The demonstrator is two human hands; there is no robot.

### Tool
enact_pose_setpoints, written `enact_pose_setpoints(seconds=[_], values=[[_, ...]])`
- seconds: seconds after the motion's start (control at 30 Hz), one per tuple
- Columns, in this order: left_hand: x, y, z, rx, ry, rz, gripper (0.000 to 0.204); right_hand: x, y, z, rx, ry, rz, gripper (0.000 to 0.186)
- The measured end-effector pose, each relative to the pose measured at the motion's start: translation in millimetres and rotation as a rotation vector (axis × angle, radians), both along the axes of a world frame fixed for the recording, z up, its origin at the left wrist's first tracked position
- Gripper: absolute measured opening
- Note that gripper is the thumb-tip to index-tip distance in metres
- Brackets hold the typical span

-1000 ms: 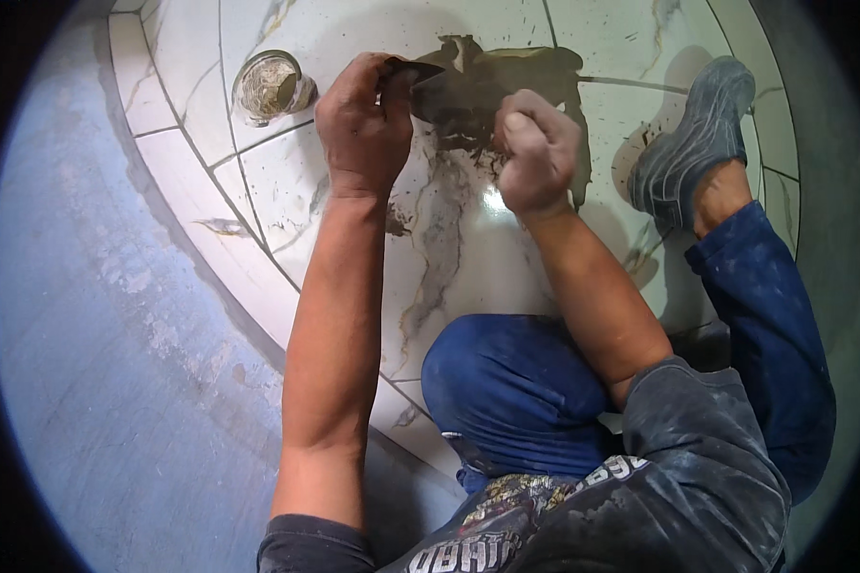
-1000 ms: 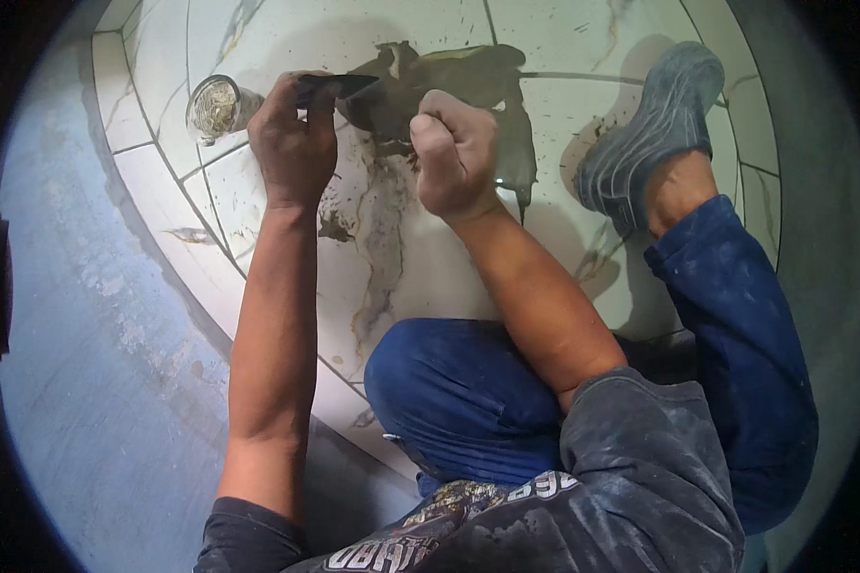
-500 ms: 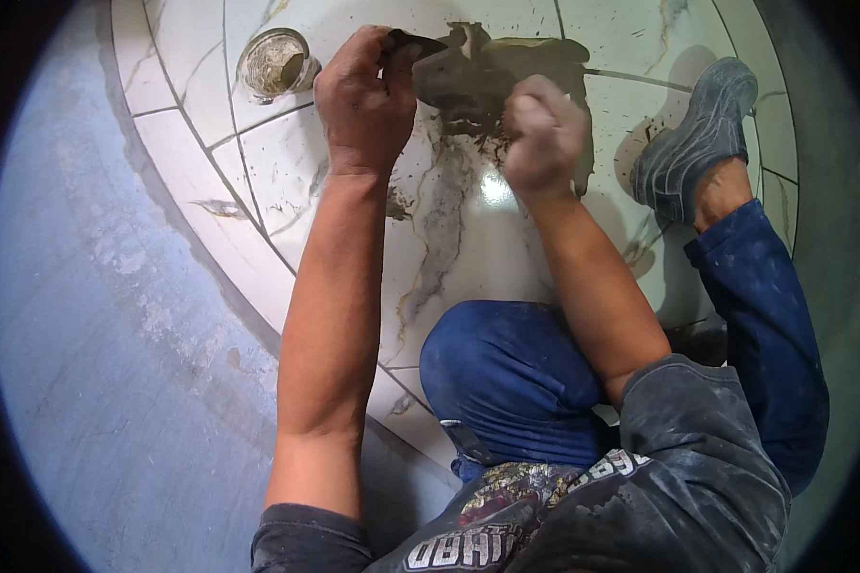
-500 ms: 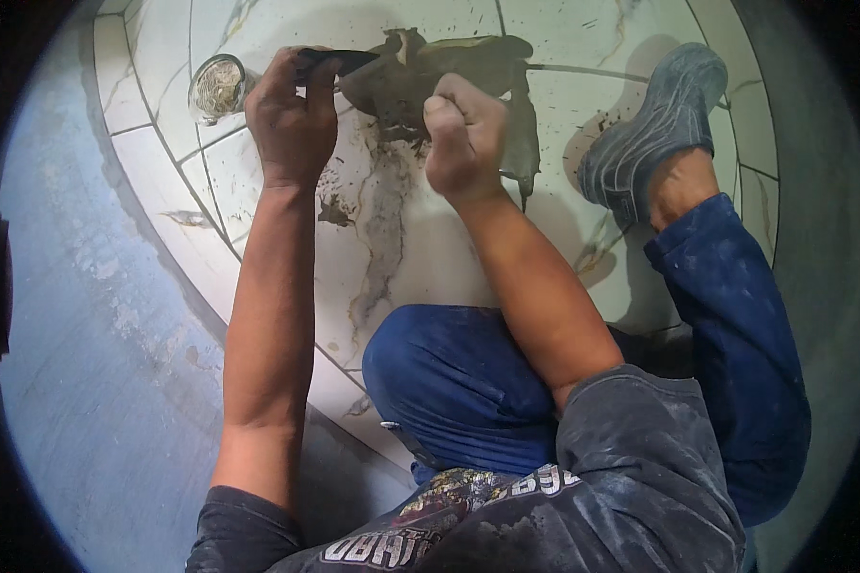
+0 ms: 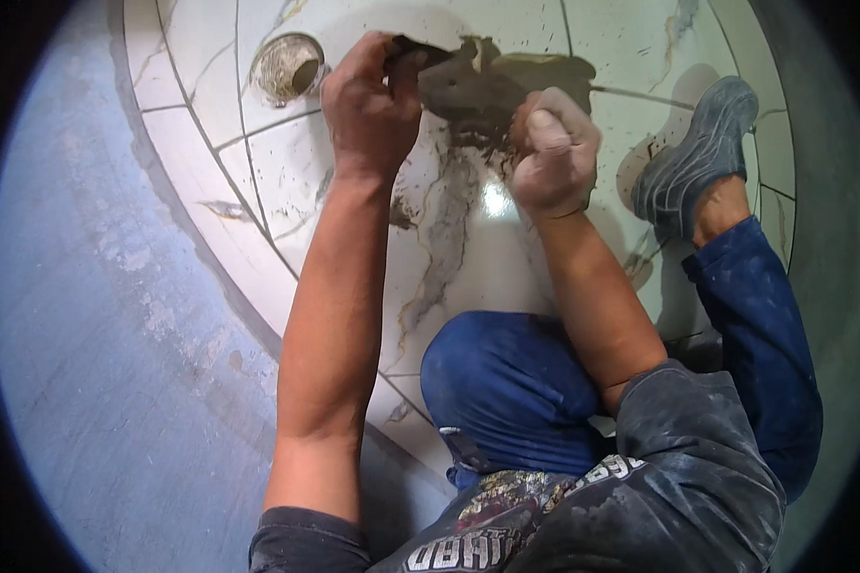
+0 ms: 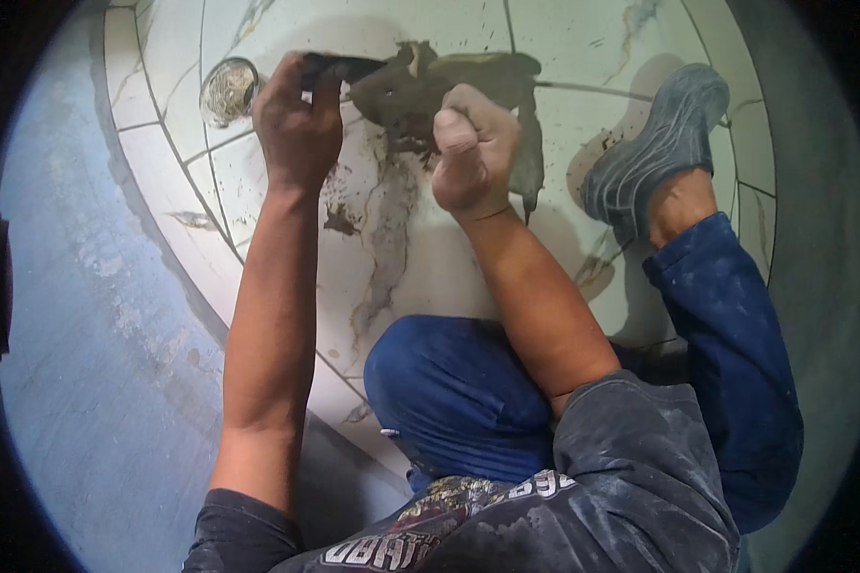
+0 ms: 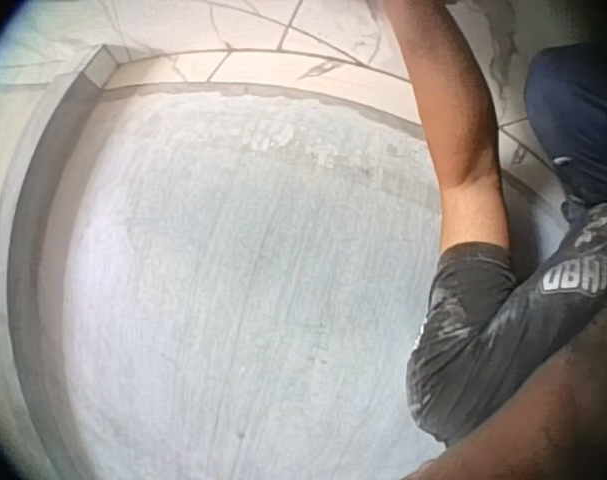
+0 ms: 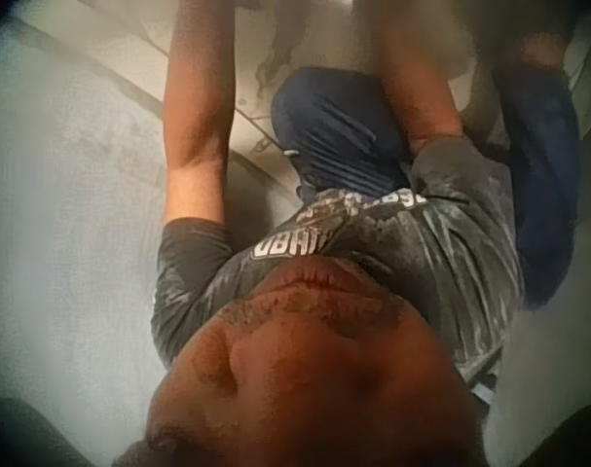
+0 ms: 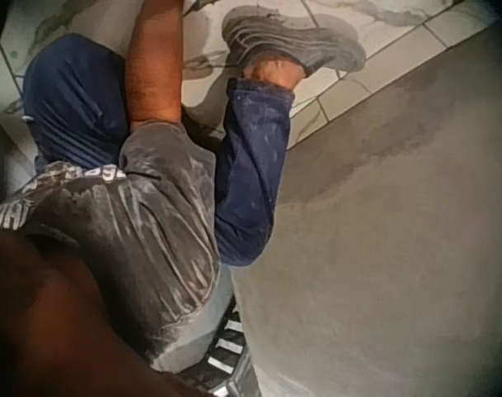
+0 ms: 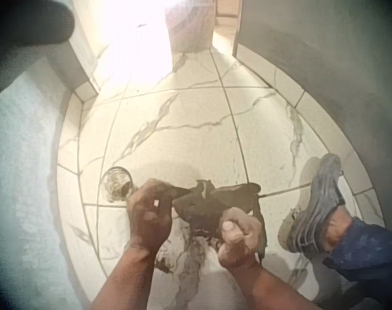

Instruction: Patching or grouting cracks and gaps in floor tiles using a small tool.

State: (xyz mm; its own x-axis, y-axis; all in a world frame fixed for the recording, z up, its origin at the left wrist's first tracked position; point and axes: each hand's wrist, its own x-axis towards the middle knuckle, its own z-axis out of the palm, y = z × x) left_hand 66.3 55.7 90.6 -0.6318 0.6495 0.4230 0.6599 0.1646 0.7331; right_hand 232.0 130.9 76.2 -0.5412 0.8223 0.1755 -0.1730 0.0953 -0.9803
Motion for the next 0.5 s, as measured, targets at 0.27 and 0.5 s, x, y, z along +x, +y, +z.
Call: enact_pose_setpoints(seconds=[0.27,0.5], values=[[-3.1,0.8,1.5,0.001,-0.02,0.013,0.006,-8.6,2.4,-3.3,-0.046,-0.023,-0.044,0.028],[-8.1,6.4,-2.0,-0.004,0.046,-0.024,0.004,-10.1,1.3,-10.0,-0.011,-0.132,-0.062,0.028]])
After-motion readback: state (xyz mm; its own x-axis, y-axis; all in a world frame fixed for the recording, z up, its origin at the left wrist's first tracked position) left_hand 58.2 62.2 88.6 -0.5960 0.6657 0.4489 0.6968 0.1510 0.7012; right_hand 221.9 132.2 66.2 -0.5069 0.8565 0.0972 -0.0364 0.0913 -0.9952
